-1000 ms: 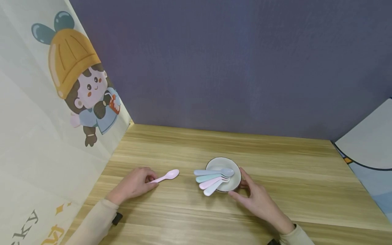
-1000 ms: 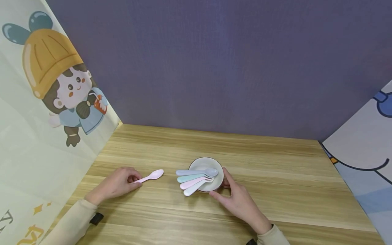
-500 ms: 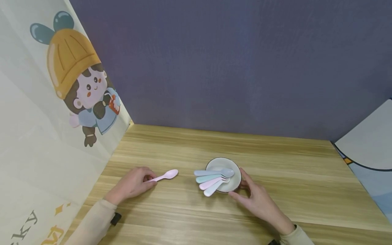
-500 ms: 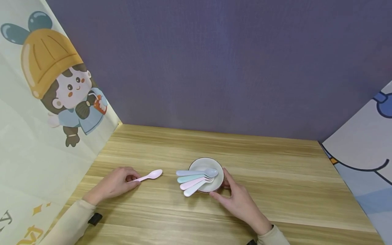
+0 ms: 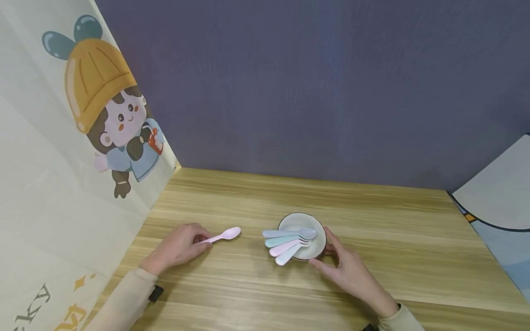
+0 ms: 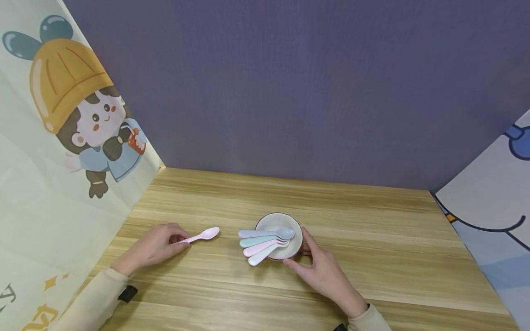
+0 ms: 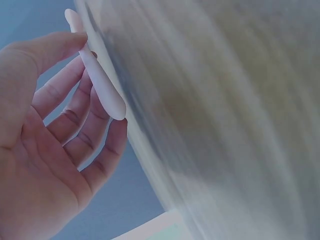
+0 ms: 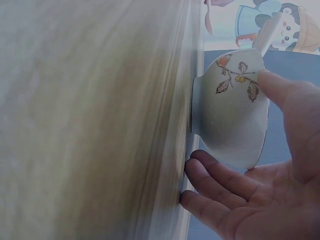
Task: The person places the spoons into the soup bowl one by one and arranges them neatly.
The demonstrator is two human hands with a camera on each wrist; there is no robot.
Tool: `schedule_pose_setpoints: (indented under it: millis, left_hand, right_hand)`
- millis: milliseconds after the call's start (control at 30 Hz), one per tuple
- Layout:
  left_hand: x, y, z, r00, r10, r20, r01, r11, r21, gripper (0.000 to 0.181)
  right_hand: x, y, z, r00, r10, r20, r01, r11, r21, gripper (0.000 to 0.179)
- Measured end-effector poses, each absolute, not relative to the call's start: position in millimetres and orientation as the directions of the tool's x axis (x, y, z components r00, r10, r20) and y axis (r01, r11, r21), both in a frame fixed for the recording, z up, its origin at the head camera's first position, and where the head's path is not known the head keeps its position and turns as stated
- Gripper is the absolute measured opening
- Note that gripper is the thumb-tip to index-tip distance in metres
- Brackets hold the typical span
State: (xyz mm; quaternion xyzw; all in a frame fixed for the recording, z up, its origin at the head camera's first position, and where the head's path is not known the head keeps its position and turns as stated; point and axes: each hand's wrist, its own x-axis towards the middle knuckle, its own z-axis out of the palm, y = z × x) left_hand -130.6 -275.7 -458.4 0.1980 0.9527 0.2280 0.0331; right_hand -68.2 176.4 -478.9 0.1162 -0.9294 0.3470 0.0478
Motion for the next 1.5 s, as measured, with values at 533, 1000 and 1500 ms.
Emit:
schedule_pose_setpoints:
  millis: [533,1000,1500]
  left_hand:
    - [-140,-275,-450,-0.917,0.397,0.038,0.373,0.818,0.439,0.006]
    - [-144,-268,-448,-0.908,0.414,0.057,0.397,0.813,0.426,0.008]
    - [-145,-260,-446,-0.906,0.42,0.05,0.398,0.804,0.443,0.008]
  right_hand:
    - [-70,177,-479,-0.974,-0.176,0.146,-0.228,0.731,-0.643,0.101]
    - [-70,177,-479,-0.973,-0.177,0.151,-0.233,0.733,-0.639,0.1]
    - [-69,177,-480,-0.975,-0.173,0.138,-0.221,0.733,-0.643,0.1]
